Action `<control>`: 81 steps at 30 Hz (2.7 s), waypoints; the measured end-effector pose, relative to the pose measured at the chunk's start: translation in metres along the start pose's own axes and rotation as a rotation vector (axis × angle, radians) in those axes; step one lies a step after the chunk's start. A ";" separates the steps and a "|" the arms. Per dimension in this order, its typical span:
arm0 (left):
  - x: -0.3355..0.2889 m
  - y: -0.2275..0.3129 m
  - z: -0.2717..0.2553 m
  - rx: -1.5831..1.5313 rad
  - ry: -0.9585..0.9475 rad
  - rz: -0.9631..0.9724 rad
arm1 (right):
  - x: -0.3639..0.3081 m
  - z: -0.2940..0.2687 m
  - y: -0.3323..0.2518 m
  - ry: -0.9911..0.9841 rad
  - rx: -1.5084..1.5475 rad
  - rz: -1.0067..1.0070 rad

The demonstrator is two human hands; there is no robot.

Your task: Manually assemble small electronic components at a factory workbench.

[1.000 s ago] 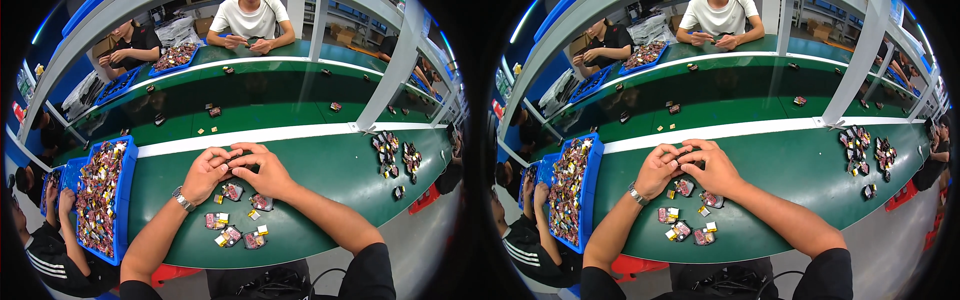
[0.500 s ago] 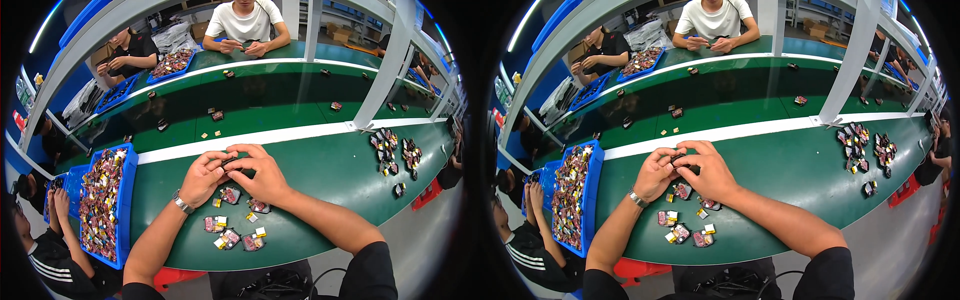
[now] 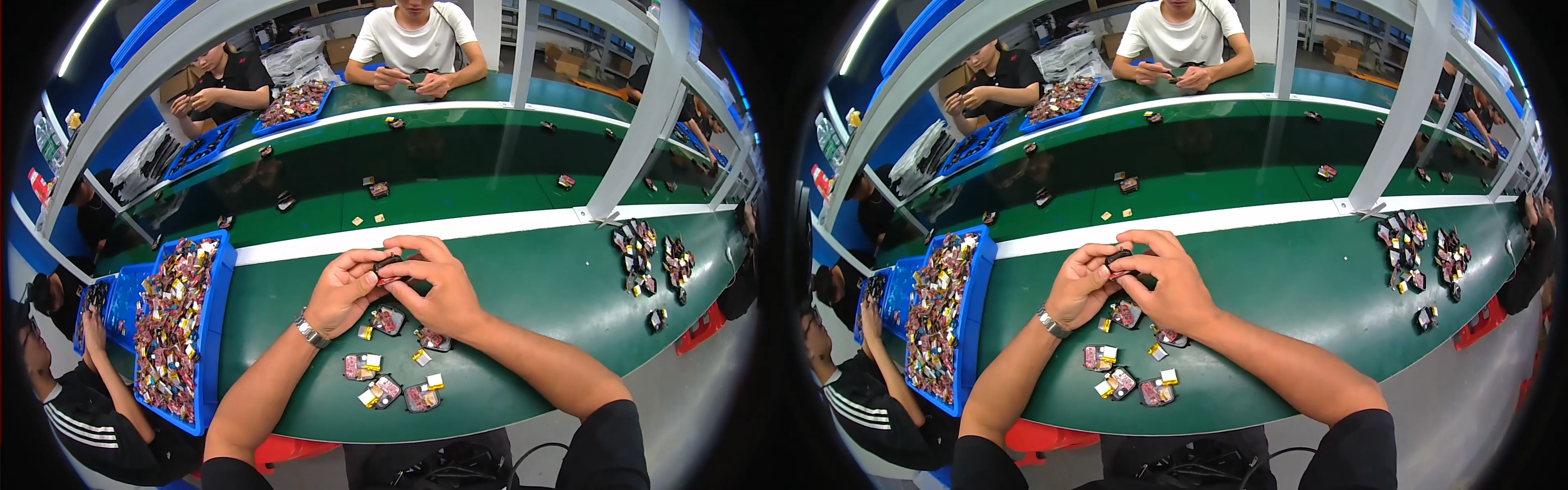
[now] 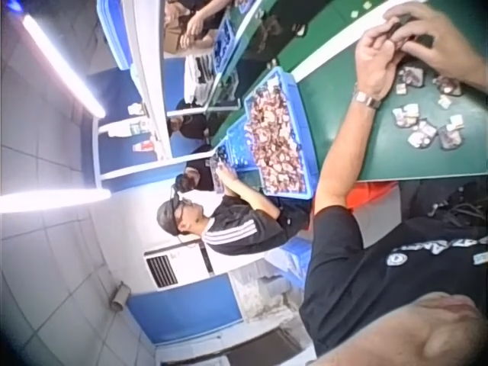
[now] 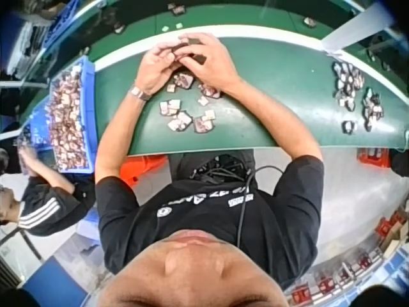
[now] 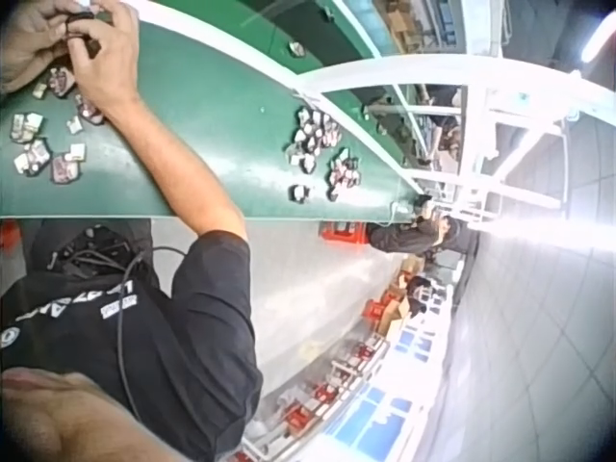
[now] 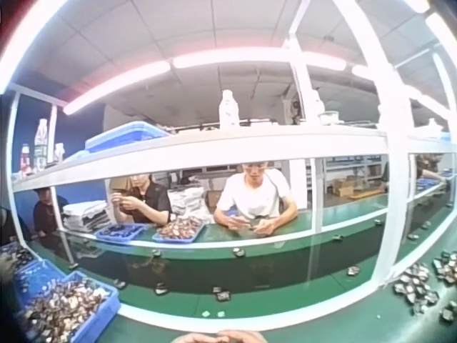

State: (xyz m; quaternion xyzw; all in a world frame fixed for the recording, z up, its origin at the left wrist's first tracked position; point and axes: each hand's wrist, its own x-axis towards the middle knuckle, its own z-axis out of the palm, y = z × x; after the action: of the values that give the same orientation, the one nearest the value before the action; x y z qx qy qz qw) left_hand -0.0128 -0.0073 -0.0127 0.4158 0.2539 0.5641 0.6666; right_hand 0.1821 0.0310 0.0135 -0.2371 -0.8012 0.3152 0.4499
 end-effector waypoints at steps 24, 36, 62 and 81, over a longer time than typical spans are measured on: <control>0.000 -0.002 0.015 0.034 0.087 -0.043 | 0.003 0.002 0.000 0.137 -0.233 -0.160; 0.000 -0.001 0.015 0.042 0.137 -0.061 | 0.004 0.002 -0.001 0.111 -0.291 -0.211; 0.001 -0.004 0.029 0.446 0.252 -0.003 | 0.000 0.006 0.005 0.080 -0.265 -0.104; 0.001 -0.003 0.030 0.447 0.216 -0.003 | 0.002 0.002 0.005 0.117 0.008 0.189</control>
State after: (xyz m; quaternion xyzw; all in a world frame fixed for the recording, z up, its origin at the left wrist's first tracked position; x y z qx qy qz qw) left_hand 0.0137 -0.0148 0.0006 0.4898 0.4429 0.5343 0.5278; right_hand 0.1796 0.0350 0.0105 -0.3280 -0.7465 0.3449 0.4650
